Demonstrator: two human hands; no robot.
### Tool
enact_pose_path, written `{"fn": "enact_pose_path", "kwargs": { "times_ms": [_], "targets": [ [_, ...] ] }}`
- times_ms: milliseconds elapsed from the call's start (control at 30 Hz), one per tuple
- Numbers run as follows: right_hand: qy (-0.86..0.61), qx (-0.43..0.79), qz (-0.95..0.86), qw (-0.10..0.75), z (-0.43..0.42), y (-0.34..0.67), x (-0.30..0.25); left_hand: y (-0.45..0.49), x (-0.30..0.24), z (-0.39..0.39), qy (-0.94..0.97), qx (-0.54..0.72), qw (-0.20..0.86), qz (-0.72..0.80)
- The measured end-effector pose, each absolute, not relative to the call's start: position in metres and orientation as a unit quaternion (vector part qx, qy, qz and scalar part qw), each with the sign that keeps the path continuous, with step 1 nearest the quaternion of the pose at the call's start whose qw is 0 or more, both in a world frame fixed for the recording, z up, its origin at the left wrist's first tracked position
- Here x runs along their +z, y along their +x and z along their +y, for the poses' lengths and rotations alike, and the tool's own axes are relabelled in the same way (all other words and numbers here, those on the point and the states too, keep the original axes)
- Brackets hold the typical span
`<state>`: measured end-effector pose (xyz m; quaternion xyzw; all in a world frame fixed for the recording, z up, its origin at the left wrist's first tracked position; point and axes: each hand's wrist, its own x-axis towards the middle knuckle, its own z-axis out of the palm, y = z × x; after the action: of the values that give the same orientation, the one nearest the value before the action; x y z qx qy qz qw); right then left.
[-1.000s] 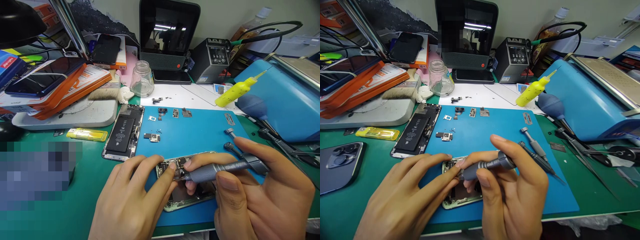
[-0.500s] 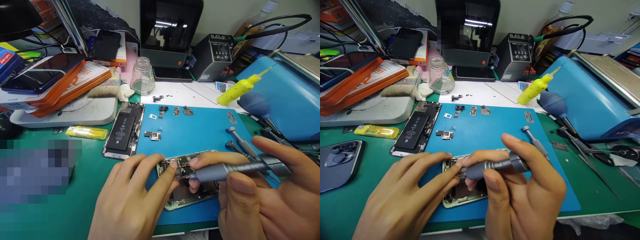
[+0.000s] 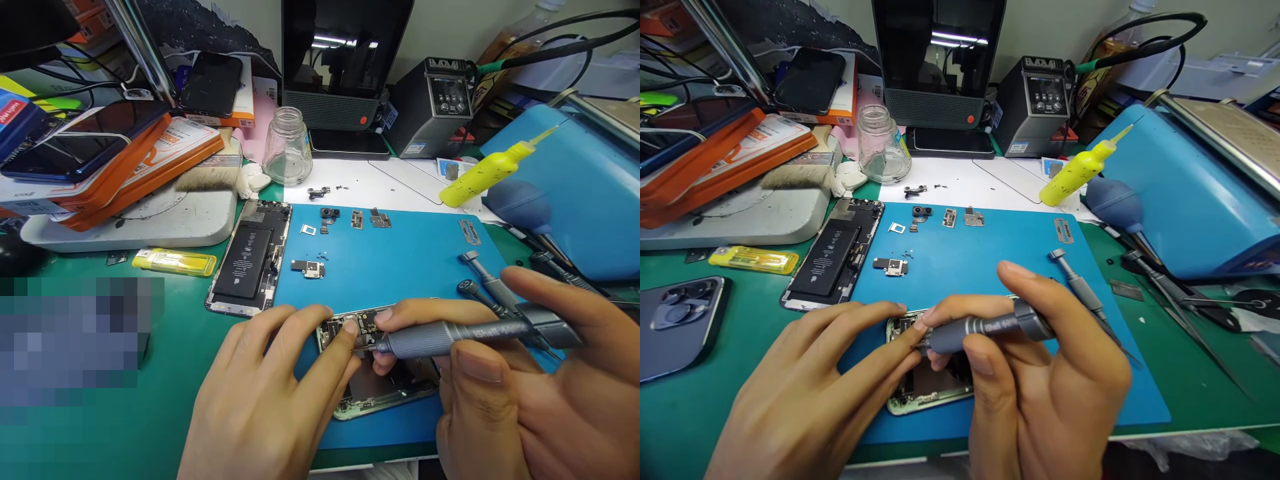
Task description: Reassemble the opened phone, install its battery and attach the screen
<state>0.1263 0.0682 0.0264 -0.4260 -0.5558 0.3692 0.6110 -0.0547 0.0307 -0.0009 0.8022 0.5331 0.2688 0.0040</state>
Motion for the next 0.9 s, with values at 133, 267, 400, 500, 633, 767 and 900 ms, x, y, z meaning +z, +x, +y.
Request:
{"fn": "enact_pose_path", "kwargs": {
  "times_ms": [133,267,400,500,633,767,900],
  "targets": [
    [-0.442,0.363,-0.547,0.612,0.067,0.127,0.025,-0.054,0.000,0.031,0.803,0.269,0.006,0.532],
    [-0.415,0.343,-0.569,0.621,0.065,0.127,0.022,-0.054,0.001,0.031,0.800,0.269,0.009,0.536],
    [-0.476,0.328,-0.534,0.617,0.059,0.118,0.027,-0.053,0.001,0.030,0.797,0.268,0.007,0.541],
    [-0.516,0.306,-0.510,0.616,0.056,0.110,0.032,-0.051,0.001,0.030,0.792,0.275,0.013,0.545],
    [-0.507,0.315,-0.510,0.619,0.058,0.106,0.035,-0.053,0.001,0.030,0.800,0.269,0.011,0.536],
    [-0.500,0.323,-0.505,0.625,0.058,0.106,0.036,-0.058,0.001,0.031,0.814,0.252,0.003,0.523],
    [-0.513,0.306,-0.505,0.623,0.055,0.107,0.036,-0.059,0.001,0.032,0.813,0.255,0.003,0.524]
  ]
}}
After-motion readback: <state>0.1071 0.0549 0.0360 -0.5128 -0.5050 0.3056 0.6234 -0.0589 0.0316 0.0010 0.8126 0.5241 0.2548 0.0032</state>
